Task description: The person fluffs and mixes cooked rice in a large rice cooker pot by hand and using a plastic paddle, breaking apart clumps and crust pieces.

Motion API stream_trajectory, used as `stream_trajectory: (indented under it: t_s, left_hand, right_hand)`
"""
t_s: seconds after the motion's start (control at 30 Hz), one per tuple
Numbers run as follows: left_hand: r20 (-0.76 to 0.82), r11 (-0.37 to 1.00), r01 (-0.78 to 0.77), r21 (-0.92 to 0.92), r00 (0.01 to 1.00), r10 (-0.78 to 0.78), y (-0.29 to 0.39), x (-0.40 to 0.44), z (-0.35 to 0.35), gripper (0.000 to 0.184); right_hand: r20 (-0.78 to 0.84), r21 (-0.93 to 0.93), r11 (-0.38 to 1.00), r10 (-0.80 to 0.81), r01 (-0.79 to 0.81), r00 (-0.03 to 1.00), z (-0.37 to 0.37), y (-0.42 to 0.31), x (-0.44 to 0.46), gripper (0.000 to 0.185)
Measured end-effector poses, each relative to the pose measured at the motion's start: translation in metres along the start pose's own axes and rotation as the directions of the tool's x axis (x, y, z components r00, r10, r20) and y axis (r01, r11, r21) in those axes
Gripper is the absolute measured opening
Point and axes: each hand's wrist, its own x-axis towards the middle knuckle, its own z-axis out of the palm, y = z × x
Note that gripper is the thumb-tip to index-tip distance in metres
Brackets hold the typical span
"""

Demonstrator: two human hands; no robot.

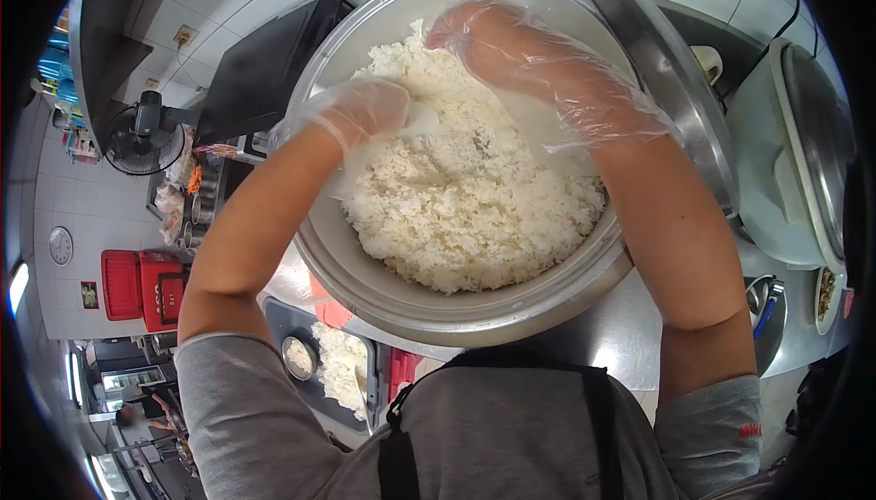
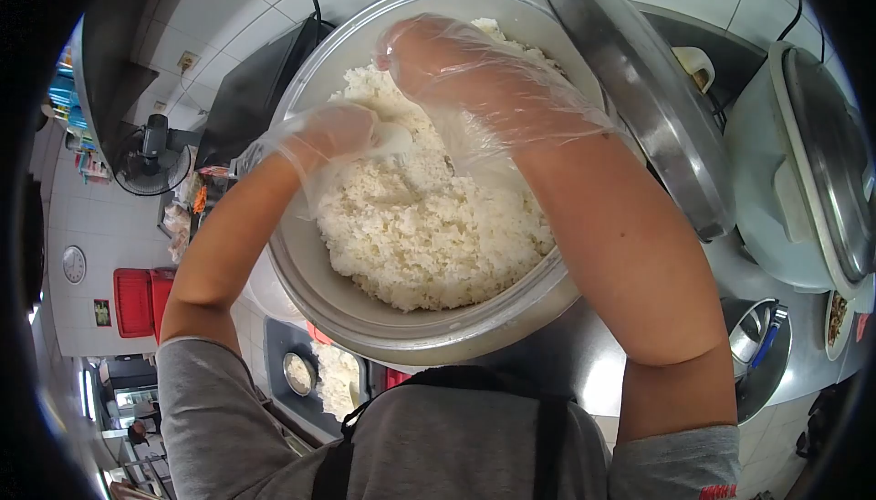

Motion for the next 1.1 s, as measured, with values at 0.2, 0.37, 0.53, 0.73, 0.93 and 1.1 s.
stream_trajectory:
  t_s: [0.2,0.37,0.53,0.73,0.93,1.1]
  left_hand:
    - [0.097,0.997,-0.058,0.052,0.994,0.053,0.003,0.003,0.005,0.043]
    - [0.126,0.984,-0.112,-0.139,0.984,0.129,-0.008,0.019,0.045,0.041]
    - [-0.101,0.946,-0.209,-0.247,0.977,0.189,0.015,0.004,0.039,0.036]
    - [0.356,0.876,0.291,-0.386,0.922,-0.149,0.021,-0.019,-0.025,0.036]
    - [-0.010,0.740,0.154,-0.655,0.977,-0.213,0.026,0.013,0.027,0.031]
    - [-0.150,0.865,-0.076,-0.495,0.989,0.001,0.008,0.040,0.077,0.029]
  right_hand:
    - [0.004,0.010,1.000,0.017,-0.017,1.000,-0.003,-0.006,0.001,0.030]
    - [0.003,0.017,0.999,0.029,-0.029,1.000,-0.005,-0.007,-0.002,0.030]
    - [-0.009,0.031,0.999,0.032,-0.032,0.999,-0.007,-0.009,-0.002,0.031]
    - [-0.013,0.032,0.999,0.033,-0.032,0.999,-0.010,-0.010,-0.001,0.031]
    - [-0.059,0.069,0.995,0.070,-0.066,0.996,-0.016,-0.020,-0.011,0.031]
    - [-0.093,0.032,0.999,0.029,-0.026,0.995,-0.006,-0.007,-0.005,0.030]
